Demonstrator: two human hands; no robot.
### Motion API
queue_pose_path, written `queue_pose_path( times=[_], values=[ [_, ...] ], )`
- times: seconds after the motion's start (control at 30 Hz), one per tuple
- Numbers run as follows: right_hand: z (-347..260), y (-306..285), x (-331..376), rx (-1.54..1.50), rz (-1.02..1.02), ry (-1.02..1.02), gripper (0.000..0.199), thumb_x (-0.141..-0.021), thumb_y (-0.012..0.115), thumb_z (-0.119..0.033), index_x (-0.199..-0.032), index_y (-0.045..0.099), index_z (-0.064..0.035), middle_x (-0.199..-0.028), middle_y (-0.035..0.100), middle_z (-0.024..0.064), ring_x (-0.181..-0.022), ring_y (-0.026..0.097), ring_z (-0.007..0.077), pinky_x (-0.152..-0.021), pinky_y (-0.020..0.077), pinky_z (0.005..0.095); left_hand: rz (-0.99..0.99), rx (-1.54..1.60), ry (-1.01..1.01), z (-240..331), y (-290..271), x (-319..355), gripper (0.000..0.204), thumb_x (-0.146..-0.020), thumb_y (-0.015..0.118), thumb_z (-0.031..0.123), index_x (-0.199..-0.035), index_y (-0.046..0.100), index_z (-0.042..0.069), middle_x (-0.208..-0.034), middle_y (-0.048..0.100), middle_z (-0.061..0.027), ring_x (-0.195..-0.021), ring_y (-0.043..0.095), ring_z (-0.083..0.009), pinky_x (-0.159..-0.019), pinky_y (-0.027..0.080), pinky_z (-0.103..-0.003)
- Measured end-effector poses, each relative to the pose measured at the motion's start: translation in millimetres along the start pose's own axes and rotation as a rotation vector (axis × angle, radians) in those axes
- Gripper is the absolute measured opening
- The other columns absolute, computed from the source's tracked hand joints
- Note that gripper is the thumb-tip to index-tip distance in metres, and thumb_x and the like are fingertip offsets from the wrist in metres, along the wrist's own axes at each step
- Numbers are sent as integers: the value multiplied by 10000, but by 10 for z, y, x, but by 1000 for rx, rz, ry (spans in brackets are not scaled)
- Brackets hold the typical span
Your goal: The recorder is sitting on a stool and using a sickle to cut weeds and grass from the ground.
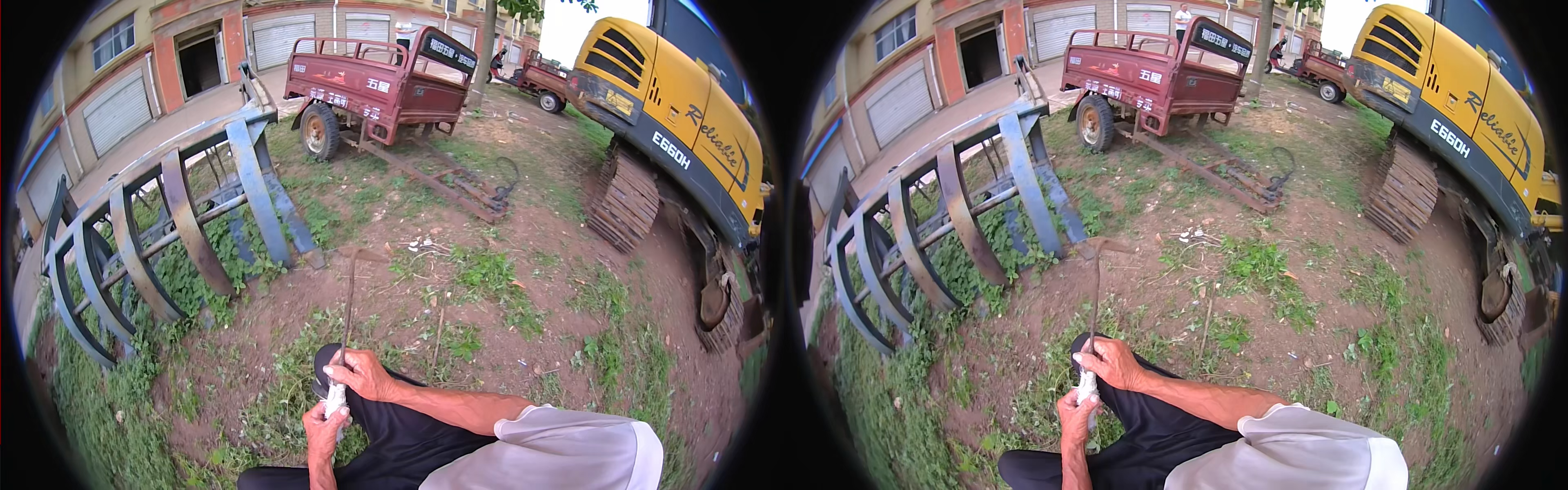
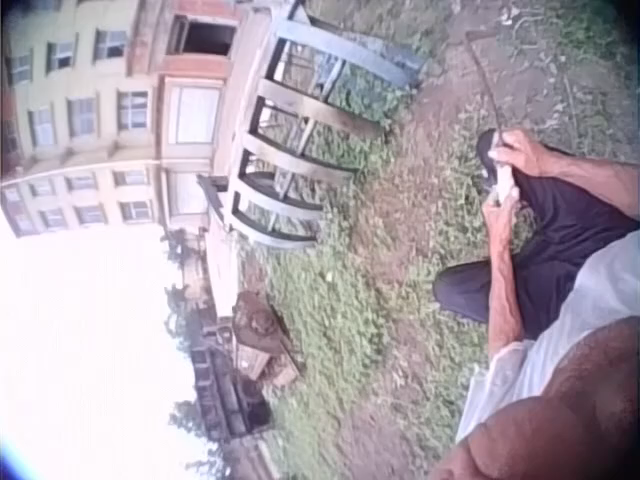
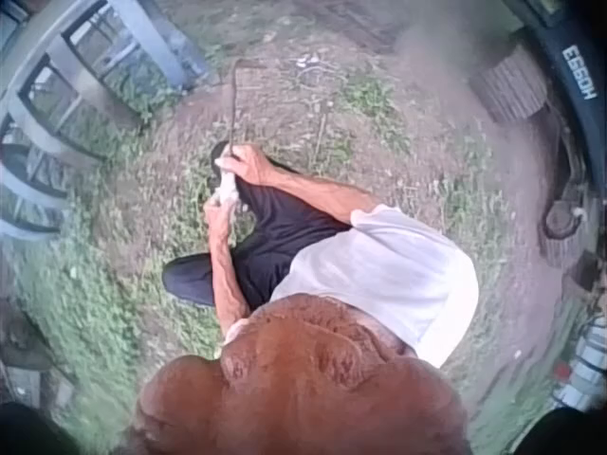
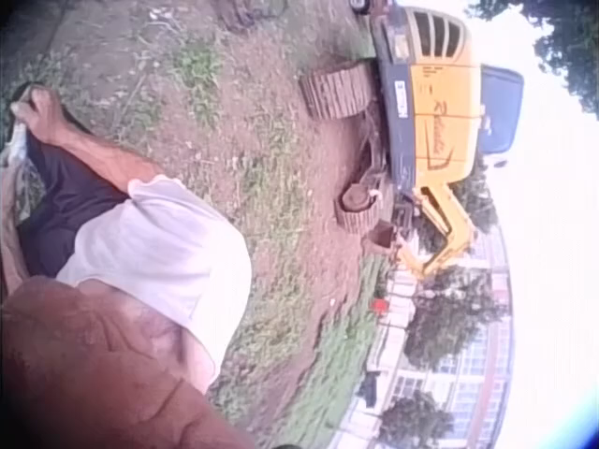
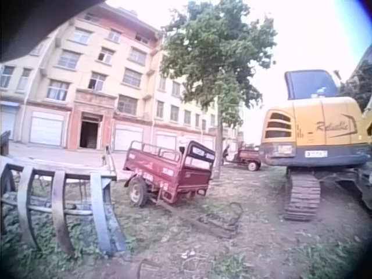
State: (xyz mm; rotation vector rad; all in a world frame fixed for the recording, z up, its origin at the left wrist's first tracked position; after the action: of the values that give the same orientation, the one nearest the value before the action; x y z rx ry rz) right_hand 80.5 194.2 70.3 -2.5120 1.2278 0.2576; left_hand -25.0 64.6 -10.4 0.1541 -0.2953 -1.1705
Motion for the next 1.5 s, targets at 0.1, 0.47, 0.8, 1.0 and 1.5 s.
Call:
queue_pose_path(
  times=[0.1, 0.47, 0.8, 1.0, 1.5],
  values=[
    [0, -9, 11, -5, 21, -12, 239, -944, 675, -225, -907, 645, 9, -754, 638, 58, -707, 590, 110, -634, 483, 309, 8, 2, -7, 6, 11, 15, 222, -823, 794, 142, -933, 688, -18, -716, 667, -34, -591, 602, -97, -556, 480, -252],
    [-35, -24, -2, 0, 28, -29, 256, -941, 674, -232, -885, 646, 16, -759, 639, 62, -716, 595, 112, -643, 483, 304, -2, -30, 7, -41, -27, -25, 240, -813, 809, 170, -911, 690, -13, -711, 669, -35, -593, 602, -100, -561, 476, -254],
    [-58, -21, -12, 12, 30, -30, 246, -941, 673, -227, -893, 646, 12, -754, 637, 60, -708, 589, 107, -643, 482, 299, -3, -12, 13, -6, -19, -24, 244, -809, 819, 178, -897, 691, -12, -716, 671, -38, -598, 609, -101, -568, 484, -255],
    [-2, -16, -13, -20, 37, -16, 289, -925, 679, -285, -898, 652, 2, -753, 657, 100, -682, 634, 164, -619, 493, 325, -18, -11, 26, -2, -15, -27, 239, -814, 815, 177, -896, 693, -12, -713, 665, -32, -600, 601, -96, -570, 484, -260],
    [-14, 10, -8, -62, 3, 30, 237, -941, 666, -204, -876, 643, 22, -760, 651, 70, -708, 599, 115, -637, 482, 306, -3, 1, -4, -15, -26, -7, 233, -822, 806, 173, -914, 694, -10, -719, 662, -25, -599, 596, -87, -566, 484, -253]
  ],
)
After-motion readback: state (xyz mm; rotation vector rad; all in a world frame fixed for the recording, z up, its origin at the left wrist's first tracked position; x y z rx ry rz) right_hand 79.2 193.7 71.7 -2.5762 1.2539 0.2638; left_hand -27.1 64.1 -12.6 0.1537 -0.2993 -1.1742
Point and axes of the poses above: each hand's wrist, its own x-axis away from the middle knuckle, its own y-axis out of the palm, z = x × y, the point moved 7 cm from there along -x, towards the middle knuckle
